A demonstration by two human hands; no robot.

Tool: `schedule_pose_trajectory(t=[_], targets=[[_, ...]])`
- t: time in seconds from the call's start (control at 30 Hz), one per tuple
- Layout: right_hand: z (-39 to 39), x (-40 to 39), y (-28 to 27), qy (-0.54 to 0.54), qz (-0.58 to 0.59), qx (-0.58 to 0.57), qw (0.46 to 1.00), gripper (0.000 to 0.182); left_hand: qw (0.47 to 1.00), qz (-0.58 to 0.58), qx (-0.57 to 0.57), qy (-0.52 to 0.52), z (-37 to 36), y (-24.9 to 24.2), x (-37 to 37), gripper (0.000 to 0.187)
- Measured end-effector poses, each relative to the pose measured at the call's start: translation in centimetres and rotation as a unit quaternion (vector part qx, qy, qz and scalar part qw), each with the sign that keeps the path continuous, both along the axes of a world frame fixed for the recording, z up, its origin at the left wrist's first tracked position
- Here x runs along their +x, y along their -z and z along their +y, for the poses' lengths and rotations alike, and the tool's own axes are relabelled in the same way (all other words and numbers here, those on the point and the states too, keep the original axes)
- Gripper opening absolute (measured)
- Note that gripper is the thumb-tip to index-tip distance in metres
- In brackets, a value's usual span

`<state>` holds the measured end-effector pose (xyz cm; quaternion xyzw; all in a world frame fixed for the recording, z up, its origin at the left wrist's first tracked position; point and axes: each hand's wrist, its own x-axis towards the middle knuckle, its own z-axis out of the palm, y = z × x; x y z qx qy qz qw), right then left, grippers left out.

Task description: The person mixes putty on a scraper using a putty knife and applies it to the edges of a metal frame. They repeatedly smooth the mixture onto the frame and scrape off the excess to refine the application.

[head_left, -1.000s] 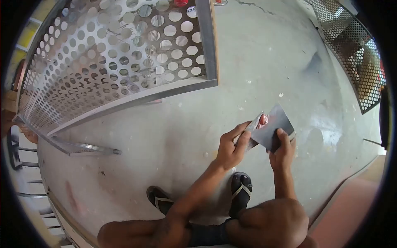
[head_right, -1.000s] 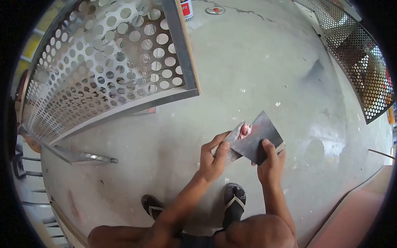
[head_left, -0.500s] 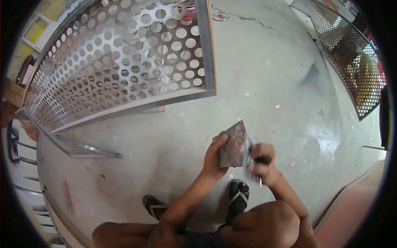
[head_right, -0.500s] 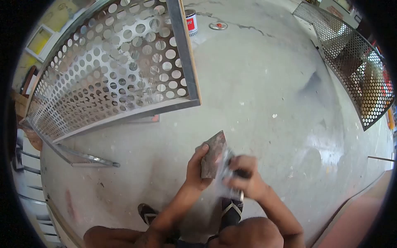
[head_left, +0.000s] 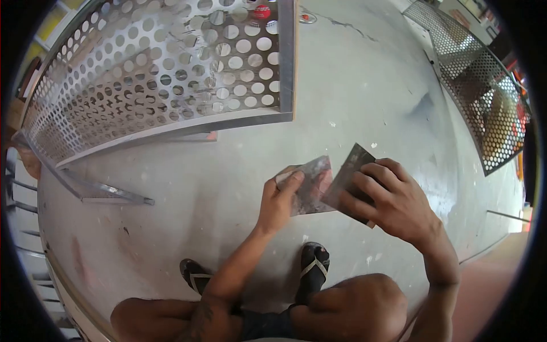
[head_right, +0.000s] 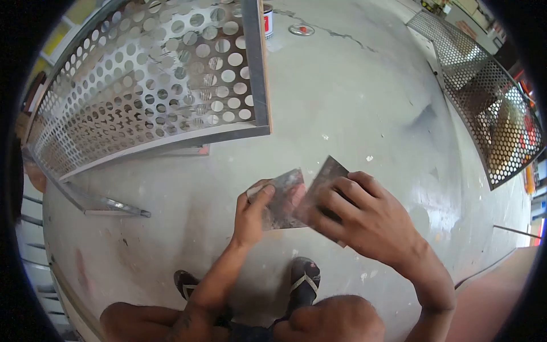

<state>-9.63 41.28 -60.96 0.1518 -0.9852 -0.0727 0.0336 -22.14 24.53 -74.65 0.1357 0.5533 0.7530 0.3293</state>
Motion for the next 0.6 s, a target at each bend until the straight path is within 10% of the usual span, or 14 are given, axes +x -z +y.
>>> schedule_pose_trajectory(t=[0.6], targets=[[0.8, 0.5, 6.9, 0.016, 0.088, -0.118, 0.989, 0.044, 0.998, 0.049, -0.031, 0.023, -1.1, -1.8, -1.1, 0.035]])
